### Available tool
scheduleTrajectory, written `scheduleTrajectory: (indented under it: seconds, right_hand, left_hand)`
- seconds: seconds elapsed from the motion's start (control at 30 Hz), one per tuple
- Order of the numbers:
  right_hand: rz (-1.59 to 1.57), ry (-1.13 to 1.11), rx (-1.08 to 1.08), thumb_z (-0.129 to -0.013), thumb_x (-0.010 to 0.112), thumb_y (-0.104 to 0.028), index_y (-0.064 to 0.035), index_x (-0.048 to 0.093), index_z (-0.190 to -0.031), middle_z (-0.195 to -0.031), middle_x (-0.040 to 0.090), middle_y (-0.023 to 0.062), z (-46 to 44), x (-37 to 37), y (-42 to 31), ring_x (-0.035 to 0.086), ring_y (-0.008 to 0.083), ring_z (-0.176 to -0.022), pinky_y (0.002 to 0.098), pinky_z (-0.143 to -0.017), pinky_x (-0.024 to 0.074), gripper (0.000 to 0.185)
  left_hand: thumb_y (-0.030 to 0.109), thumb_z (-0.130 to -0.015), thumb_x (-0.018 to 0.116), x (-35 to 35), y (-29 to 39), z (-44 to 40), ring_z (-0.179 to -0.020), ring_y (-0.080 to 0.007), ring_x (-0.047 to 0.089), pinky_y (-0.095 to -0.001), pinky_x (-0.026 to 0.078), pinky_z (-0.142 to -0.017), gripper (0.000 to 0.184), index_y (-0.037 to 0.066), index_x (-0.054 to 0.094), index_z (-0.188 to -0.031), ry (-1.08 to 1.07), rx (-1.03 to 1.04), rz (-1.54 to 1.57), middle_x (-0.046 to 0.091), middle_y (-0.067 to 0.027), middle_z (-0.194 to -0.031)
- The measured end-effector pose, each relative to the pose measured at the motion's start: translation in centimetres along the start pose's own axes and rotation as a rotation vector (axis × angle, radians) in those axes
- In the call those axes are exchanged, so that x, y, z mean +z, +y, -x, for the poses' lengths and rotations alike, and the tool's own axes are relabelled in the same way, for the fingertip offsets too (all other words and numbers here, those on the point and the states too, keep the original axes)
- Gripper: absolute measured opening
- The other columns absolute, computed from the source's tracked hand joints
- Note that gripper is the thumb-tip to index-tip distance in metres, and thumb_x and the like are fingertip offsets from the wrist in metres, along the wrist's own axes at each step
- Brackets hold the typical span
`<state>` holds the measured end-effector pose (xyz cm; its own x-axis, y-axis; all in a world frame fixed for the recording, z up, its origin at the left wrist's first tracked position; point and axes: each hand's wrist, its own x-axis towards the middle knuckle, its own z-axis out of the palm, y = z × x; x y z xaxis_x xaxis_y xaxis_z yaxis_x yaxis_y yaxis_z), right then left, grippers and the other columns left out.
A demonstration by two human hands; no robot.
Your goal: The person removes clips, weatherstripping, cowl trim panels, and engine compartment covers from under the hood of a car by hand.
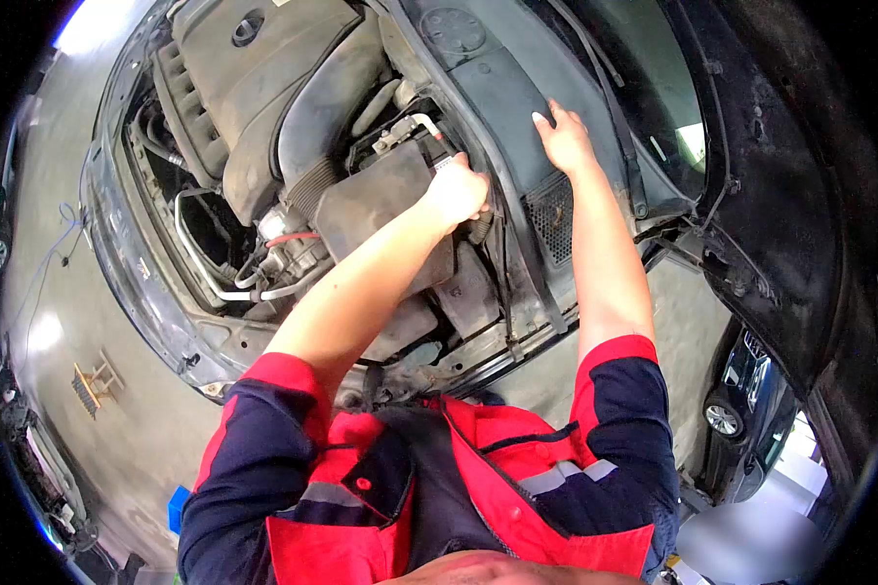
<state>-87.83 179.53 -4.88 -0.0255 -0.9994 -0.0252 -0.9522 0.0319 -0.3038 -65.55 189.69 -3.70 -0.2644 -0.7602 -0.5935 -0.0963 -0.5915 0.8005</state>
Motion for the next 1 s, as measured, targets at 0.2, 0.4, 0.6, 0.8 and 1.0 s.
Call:
scheduleTrajectory:
  seconds: [0.2,0.4,0.6,0.8,1.0]
  right_hand:
    - [-0.042,0.016,-0.015,-0.098,0.052,-0.043,-0.0038,0.052,-0.141,-0.130,0.056,0.0305,0.2,-1.5,0.5,0.052,0.0427,-0.124,0.0439,-0.108,0.0402,0.058]
    - [0.036,-0.026,-0.006,-0.100,0.046,-0.044,-0.0011,0.054,-0.138,-0.123,0.058,0.0350,1.8,-1.1,-0.2,0.054,0.0470,-0.119,0.0470,-0.105,0.0423,0.058]
    - [-0.035,0.012,-0.050,-0.101,0.046,-0.041,-0.0020,0.058,-0.133,-0.122,0.061,0.0320,3.4,-1.5,1.1,0.056,0.0461,-0.118,0.0462,-0.104,0.0430,0.052]
    - [-0.575,-0.281,0.077,-0.105,0.047,-0.036,0.0049,0.060,-0.127,-0.123,0.067,0.0114,2.0,-3.6,4.4,0.063,0.0198,-0.107,0.0312,-0.098,0.0456,0.048]
    - [-0.647,-0.274,0.137,-0.105,0.047,-0.032,0.0031,0.057,-0.133,-0.126,0.065,0.0096,0.7,-3.3,4.2,0.060,0.0163,-0.109,0.0287,-0.098,0.0445,0.046]
  left_hand:
    - [0.016,-0.090,0.056,1.2,-0.4,-1.3,-0.124,-0.0392,0.056,-0.0386,0.042,-0.107,0.055,-0.011,0.047,-0.137,0.287,0.251,-0.350,0.057,-0.0319,-0.131]
    - [0.010,-0.087,0.053,1.7,-1.2,-0.2,-0.107,-0.0413,0.063,-0.0429,0.050,-0.094,0.049,-0.011,0.052,-0.131,0.433,0.453,-0.404,0.063,-0.0331,-0.111]
    - [0.009,-0.087,0.053,2.9,-1.9,2.1,-0.098,-0.0447,0.066,-0.0461,0.052,-0.091,0.043,-0.010,0.055,-0.126,0.362,0.431,-0.446,0.065,-0.0336,-0.102]
    - [0.010,-0.087,0.059,5.8,3.9,4.7,-0.093,-0.0462,0.064,-0.0479,0.051,-0.083,0.041,-0.012,0.050,-0.120,0.196,0.630,-0.188,0.065,-0.0320,-0.088]
    - [0.008,-0.086,0.059,5.1,4.4,4.3,-0.091,-0.0488,0.063,-0.0498,0.051,-0.082,0.039,-0.014,0.052,-0.117,0.229,0.657,-0.148,0.064,-0.0345,-0.088]
